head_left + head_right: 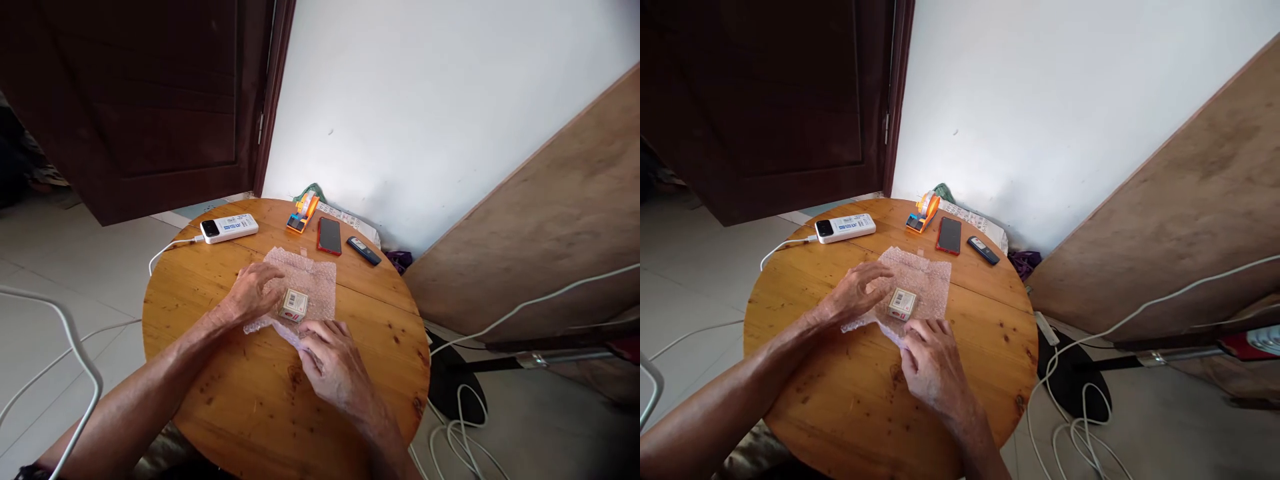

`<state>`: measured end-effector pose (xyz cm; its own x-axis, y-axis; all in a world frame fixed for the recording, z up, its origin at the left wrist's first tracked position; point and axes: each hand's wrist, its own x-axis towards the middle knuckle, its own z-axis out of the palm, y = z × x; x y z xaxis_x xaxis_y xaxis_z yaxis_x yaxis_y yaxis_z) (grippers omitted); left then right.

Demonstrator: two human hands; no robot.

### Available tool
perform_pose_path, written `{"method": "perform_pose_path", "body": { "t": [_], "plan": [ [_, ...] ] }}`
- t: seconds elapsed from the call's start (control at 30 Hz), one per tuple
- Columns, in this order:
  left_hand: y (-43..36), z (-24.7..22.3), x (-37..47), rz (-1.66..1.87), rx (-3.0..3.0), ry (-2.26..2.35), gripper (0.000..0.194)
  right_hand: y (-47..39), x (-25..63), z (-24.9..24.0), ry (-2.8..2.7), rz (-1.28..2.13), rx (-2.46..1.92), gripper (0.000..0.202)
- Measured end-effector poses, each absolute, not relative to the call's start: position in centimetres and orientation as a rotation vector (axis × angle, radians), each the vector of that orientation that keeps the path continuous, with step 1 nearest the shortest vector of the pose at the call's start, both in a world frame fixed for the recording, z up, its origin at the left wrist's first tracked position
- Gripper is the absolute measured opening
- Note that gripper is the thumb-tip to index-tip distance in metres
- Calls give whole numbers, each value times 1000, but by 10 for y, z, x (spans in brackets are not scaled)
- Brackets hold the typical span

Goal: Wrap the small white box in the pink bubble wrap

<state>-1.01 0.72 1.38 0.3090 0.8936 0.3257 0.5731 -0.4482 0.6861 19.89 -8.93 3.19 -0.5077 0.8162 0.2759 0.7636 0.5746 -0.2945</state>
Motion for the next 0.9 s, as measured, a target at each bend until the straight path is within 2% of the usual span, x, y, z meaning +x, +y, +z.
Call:
{"method": "perform_pose_path", "body": {
  "t": [0.13,0.27,0.4,0.5,0.53,0.7,0.9],
  "plan": [
    [2,32,-22,917,2036,969,43,-77,197,50,-2344,127,-1246,16],
    [7,31,-30,836,2056,881,44,-55,194,64,-2297,107,-1292,14],
    [13,16,-25,897,2123,937,36,-37,197,58,-2159,325,-1338,13],
    [11,12,-14,915,2054,1054,10,-29,202,46,-1955,555,-1335,13],
    [9,13,-10,910,2028,1083,7,-27,203,43,-1891,620,-1343,13],
    [0,21,2,866,1832,1173,9,-25,207,35,-1727,865,-1427,18],
    [0,20,3,878,1737,1150,12,-27,208,36,-1673,939,-1440,18]
  ]
}}
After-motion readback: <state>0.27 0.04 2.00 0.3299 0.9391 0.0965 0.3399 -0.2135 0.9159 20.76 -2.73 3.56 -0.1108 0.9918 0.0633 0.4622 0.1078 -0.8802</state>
